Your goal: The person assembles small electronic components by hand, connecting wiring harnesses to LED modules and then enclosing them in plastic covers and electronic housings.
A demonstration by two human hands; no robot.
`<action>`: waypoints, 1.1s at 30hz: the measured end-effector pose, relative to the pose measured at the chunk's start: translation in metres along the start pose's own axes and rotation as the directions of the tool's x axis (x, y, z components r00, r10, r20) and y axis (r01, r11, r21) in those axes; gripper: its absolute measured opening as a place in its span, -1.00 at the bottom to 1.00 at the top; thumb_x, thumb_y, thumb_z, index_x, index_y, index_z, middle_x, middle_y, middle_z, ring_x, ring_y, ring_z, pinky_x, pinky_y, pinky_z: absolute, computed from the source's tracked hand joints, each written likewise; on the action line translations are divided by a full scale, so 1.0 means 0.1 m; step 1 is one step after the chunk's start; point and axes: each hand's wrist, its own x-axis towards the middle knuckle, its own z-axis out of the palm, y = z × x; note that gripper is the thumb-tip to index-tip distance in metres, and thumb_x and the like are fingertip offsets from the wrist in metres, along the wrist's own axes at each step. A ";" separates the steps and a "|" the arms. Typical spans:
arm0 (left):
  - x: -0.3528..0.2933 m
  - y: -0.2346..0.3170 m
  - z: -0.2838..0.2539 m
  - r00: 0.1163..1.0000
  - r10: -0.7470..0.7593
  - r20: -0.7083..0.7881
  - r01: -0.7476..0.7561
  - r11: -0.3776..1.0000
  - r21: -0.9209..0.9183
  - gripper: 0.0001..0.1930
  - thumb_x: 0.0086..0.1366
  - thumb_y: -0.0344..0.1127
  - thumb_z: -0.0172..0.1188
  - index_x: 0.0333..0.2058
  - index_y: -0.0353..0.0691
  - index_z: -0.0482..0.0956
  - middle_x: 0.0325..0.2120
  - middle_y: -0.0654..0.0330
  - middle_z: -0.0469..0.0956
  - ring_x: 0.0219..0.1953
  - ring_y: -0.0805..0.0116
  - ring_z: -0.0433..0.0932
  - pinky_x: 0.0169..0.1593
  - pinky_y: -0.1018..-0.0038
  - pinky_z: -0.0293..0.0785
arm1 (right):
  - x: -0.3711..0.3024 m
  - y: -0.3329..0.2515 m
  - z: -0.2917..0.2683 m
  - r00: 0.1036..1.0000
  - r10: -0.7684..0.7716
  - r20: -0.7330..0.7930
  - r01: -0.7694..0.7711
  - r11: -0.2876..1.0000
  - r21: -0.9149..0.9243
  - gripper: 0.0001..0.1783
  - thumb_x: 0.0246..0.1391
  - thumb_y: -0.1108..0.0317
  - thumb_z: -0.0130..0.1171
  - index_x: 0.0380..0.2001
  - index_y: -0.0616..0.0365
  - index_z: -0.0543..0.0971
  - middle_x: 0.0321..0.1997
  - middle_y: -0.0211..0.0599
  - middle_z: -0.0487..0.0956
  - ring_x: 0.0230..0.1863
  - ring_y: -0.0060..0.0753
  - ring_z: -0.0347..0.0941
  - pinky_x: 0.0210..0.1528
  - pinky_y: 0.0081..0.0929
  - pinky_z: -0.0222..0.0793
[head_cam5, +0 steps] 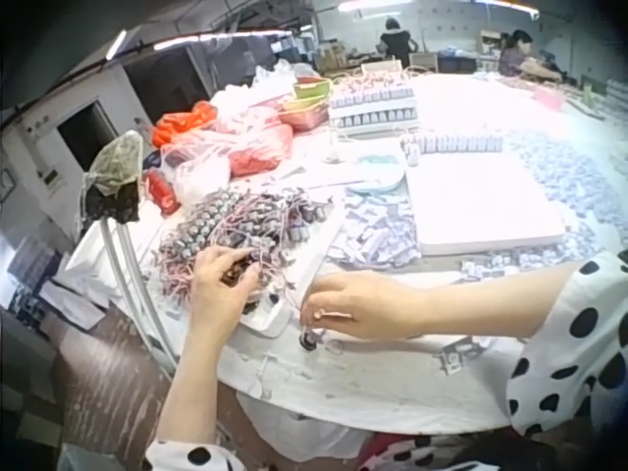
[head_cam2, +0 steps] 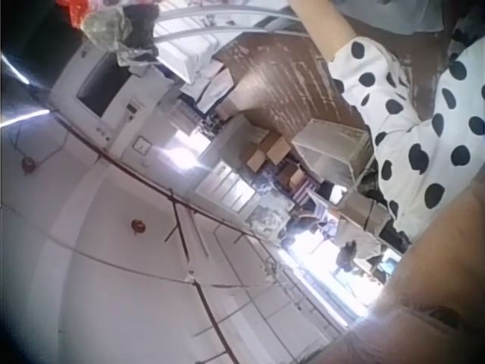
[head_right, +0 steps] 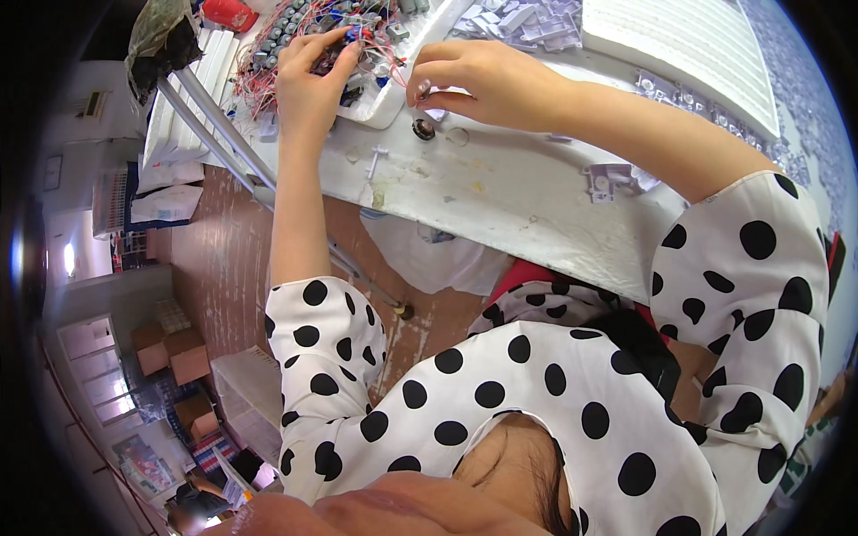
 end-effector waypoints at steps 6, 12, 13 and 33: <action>-0.17 -0.12 -0.06 0.997 -0.025 -0.076 0.015 0.992 -0.129 -0.72 0.17 -0.30 0.44 -0.12 -0.11 0.76 -0.21 0.20 0.67 -0.06 0.25 0.52 0.08 0.35 0.42 | 0.09 -0.08 0.02 0.996 -0.070 0.053 0.076 0.991 -0.109 -0.75 0.09 0.54 0.21 -0.15 0.02 0.60 -0.03 -0.37 0.59 -0.06 -0.21 0.58 -0.07 -0.29 0.53; -0.19 0.00 -0.12 0.999 -0.051 0.009 0.052 0.990 -0.134 -0.70 0.30 -0.37 0.35 0.01 -0.17 0.71 -0.15 0.17 0.65 -0.11 0.37 0.60 0.01 0.45 0.51 | 0.50 0.15 0.14 0.939 0.191 -0.285 -0.246 0.953 -0.174 -0.77 0.17 0.32 0.23 -0.10 0.06 0.64 -0.09 -0.27 0.63 0.05 -0.25 0.52 0.11 -0.24 0.43; -0.20 0.00 -0.15 0.999 -0.053 0.008 0.054 0.990 -0.131 -0.70 0.30 -0.37 0.35 0.01 -0.17 0.71 -0.15 0.17 0.65 -0.11 0.37 0.60 0.01 0.45 0.51 | 0.59 0.13 0.16 0.938 0.264 -0.226 -0.308 0.932 -0.189 -0.75 0.24 0.19 0.21 -0.12 0.06 0.68 -0.14 -0.29 0.65 0.03 -0.21 0.49 0.13 -0.25 0.40; -0.09 0.28 -0.08 0.997 -0.070 -0.023 0.071 0.995 0.072 -0.78 0.20 -0.26 0.42 -0.24 -0.25 0.71 -0.30 0.12 0.67 -0.18 0.14 0.61 -0.02 0.29 0.50 | 0.87 0.78 0.49 0.898 0.413 -0.155 -0.281 0.806 0.521 -0.64 0.28 0.52 0.08 0.12 0.14 0.58 -0.05 -0.22 0.72 -0.01 -0.48 0.61 0.01 -0.51 0.52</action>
